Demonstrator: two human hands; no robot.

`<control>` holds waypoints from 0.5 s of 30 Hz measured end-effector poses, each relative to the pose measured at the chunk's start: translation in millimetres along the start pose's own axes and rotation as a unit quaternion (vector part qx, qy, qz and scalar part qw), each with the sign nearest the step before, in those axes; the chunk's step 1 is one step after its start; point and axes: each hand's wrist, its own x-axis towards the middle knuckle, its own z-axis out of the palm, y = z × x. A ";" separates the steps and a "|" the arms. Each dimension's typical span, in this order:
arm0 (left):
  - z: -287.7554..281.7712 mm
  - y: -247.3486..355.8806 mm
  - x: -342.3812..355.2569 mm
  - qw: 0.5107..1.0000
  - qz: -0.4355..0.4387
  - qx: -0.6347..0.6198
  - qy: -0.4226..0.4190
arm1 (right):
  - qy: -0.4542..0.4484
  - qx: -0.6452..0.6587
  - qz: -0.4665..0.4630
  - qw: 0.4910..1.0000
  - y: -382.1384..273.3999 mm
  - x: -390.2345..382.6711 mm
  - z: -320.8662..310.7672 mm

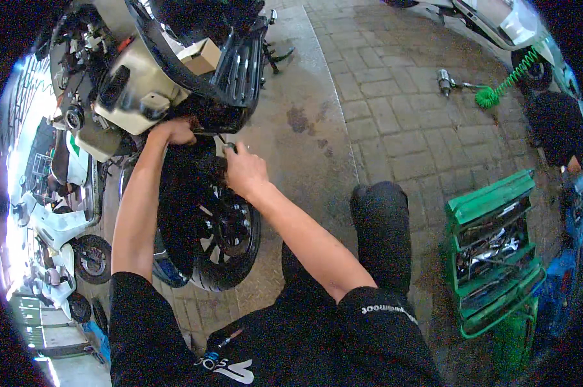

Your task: The person works on the internal components and front fender of a scooter. The person manipulates wires and connectors near the handlebars, uses a screwdriver to loosen and tighten screws on the front wheel fender, and moves the fender by hand.

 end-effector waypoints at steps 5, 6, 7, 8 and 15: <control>-10.0 9.7 9.9 0.998 0.028 -0.009 0.057 | 0.084 0.237 0.073 0.965 33.5 26.7 -10.7; -7.4 8.5 6.1 0.997 0.025 -0.011 0.068 | -0.044 0.381 0.189 0.904 33.8 32.4 -14.3; -7.4 9.1 3.5 0.996 0.022 -0.013 0.080 | -0.067 0.472 0.203 0.855 35.7 30.1 -16.4; -10.6 10.9 6.6 0.999 0.000 0.008 0.034 | -0.090 0.558 0.216 0.796 38.8 24.3 -18.7; -4.1 6.5 4.8 0.998 -0.003 -0.033 0.052 | -0.004 0.457 0.102 0.884 34.7 7.6 -2.1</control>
